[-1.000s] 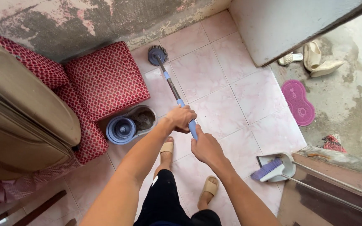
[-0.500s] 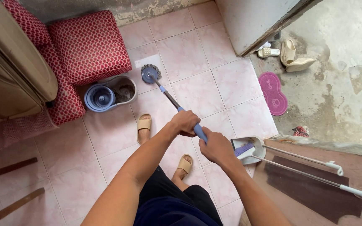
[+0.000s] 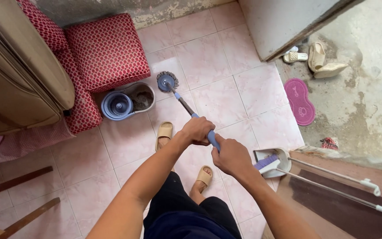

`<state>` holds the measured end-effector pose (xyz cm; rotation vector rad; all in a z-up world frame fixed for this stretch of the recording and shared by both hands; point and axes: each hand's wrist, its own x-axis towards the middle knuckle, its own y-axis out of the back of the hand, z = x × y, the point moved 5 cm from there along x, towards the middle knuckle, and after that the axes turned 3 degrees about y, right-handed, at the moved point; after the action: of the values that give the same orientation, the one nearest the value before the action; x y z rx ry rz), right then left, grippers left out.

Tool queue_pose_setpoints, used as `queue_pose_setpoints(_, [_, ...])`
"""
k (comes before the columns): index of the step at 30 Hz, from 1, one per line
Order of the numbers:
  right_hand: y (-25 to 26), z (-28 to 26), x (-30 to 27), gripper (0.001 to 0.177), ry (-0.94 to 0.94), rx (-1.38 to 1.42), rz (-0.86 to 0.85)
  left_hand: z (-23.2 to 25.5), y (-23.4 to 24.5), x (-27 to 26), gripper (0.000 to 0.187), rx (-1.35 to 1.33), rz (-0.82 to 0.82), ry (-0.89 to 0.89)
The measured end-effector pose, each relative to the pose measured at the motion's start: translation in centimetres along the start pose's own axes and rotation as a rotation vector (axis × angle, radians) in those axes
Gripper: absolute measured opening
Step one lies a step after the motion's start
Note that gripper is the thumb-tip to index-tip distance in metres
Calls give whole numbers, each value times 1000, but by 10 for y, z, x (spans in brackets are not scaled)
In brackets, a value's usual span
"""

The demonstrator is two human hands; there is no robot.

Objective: The person assembles a mop by connecting the handle sections and then dips the mop head into a bucket. They then move the mop across the tiled floor to clean the surface.

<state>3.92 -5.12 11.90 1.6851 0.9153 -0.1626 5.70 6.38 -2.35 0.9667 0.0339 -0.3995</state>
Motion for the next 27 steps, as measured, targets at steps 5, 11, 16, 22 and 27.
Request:
queue_pose_setpoints(5, [-8, -40, 77, 43, 24, -13, -4, -80, 39, 13, 15, 33, -4, 23])
queue_pose_setpoints(11, [2, -88, 174, 50, 2, -41, 3, -176, 86, 47, 16, 85, -49, 13])
queue_pose_setpoints(16, [-4, -110, 246, 49, 33, -59, 59, -253, 98, 76, 25, 29, -10, 13])
queue_pose_setpoints(22, [-20, -99, 249, 47, 39, -29, 69, -255, 83, 76, 32, 107, 44, 132])
queue_pose_setpoints(27, [-27, -67, 181, 40, 55, -45, 37, -203, 34, 60, 25, 36, 103, 28])
